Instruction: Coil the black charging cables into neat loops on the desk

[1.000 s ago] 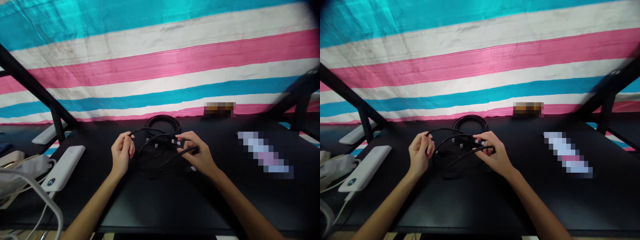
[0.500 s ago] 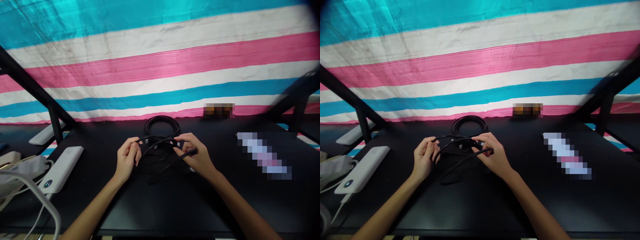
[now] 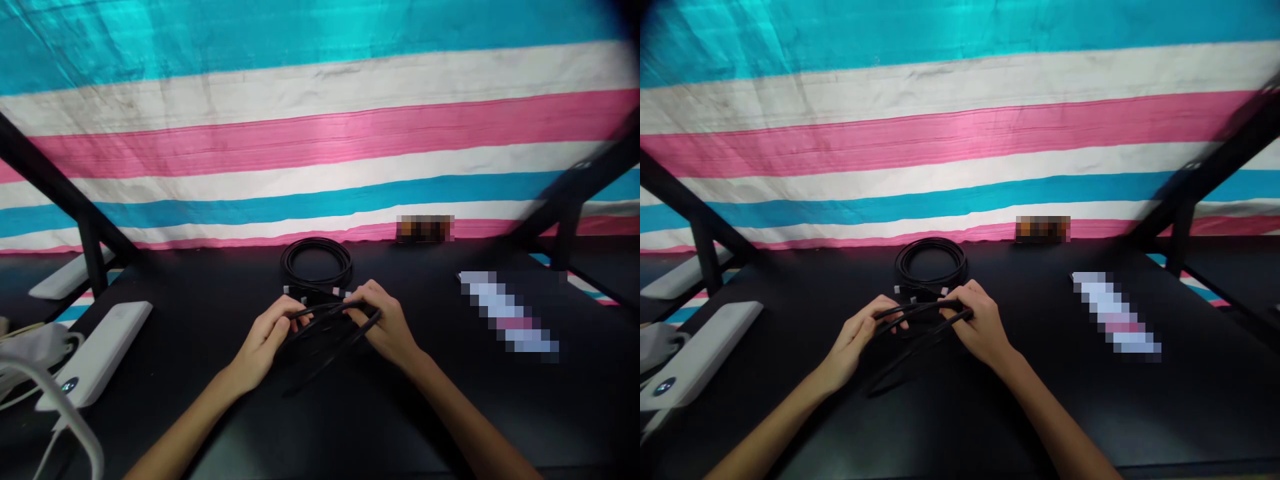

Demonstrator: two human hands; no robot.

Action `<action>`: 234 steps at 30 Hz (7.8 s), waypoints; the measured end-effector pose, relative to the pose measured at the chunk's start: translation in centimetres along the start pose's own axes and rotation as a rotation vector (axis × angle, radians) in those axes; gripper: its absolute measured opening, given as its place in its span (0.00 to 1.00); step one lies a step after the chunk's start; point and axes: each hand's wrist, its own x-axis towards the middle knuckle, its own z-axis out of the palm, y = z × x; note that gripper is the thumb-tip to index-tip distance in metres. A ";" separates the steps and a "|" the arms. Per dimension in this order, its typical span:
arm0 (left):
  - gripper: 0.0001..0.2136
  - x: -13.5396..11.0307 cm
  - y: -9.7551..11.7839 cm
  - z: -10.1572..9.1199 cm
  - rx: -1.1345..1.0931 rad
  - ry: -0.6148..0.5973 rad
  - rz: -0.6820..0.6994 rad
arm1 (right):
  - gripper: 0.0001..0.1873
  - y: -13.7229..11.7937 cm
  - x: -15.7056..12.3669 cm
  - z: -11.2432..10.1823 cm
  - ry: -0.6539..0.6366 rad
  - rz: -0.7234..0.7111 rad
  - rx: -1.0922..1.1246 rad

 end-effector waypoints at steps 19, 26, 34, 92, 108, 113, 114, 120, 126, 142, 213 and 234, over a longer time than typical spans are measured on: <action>0.14 0.1 -0.8 0.4 0.192 0.061 -0.201 | 0.23 -0.2 0.7 0.1 -0.022 0.745 0.846; 0.09 0.3 -1.0 0.4 0.419 0.156 -0.142 | 0.21 0.3 0.6 0.1 -0.067 0.669 0.925; 0.06 0.6 -0.5 0.0 0.633 0.246 0.049 | 0.24 -0.4 0.9 -0.2 -0.134 0.672 1.049; 0.17 1.4 0.3 -1.6 -0.683 0.158 -0.563 | 0.16 -0.4 0.1 0.7 -0.360 0.800 0.815; 0.11 0.8 -0.2 -1.0 0.395 0.258 -0.104 | 0.15 -0.2 -0.1 1.2 -0.227 0.602 0.903; 0.18 0.6 0.8 -0.9 -0.013 -0.191 -0.407 | 0.14 0.0 -0.4 1.2 -0.340 0.560 0.910; 0.18 0.5 1.0 -0.8 -0.064 -0.282 -0.487 | 0.14 0.0 -0.4 1.1 -0.349 0.566 0.909; 0.16 0.2 0.8 -0.3 -0.084 -0.365 -0.520 | 0.13 -0.4 -0.1 0.6 -0.359 0.624 0.879; 0.16 0.4 0.2 -0.5 -0.014 -0.346 -0.508 | 0.16 -0.3 0.1 0.7 -0.188 0.536 0.697; 0.15 1.0 -0.2 -0.8 0.016 -0.198 -0.358 | 0.20 -0.1 0.8 -0.2 -0.040 0.689 0.864; 0.21 0.9 -1.3 -1.9 0.238 0.261 -0.224 | 0.16 0.8 -0.4 1.2 -0.322 0.466 0.243; 0.27 0.6 -1.3 -1.3 -0.394 -0.336 -0.511 | 0.19 0.1 1.7 0.5 0.098 0.472 0.519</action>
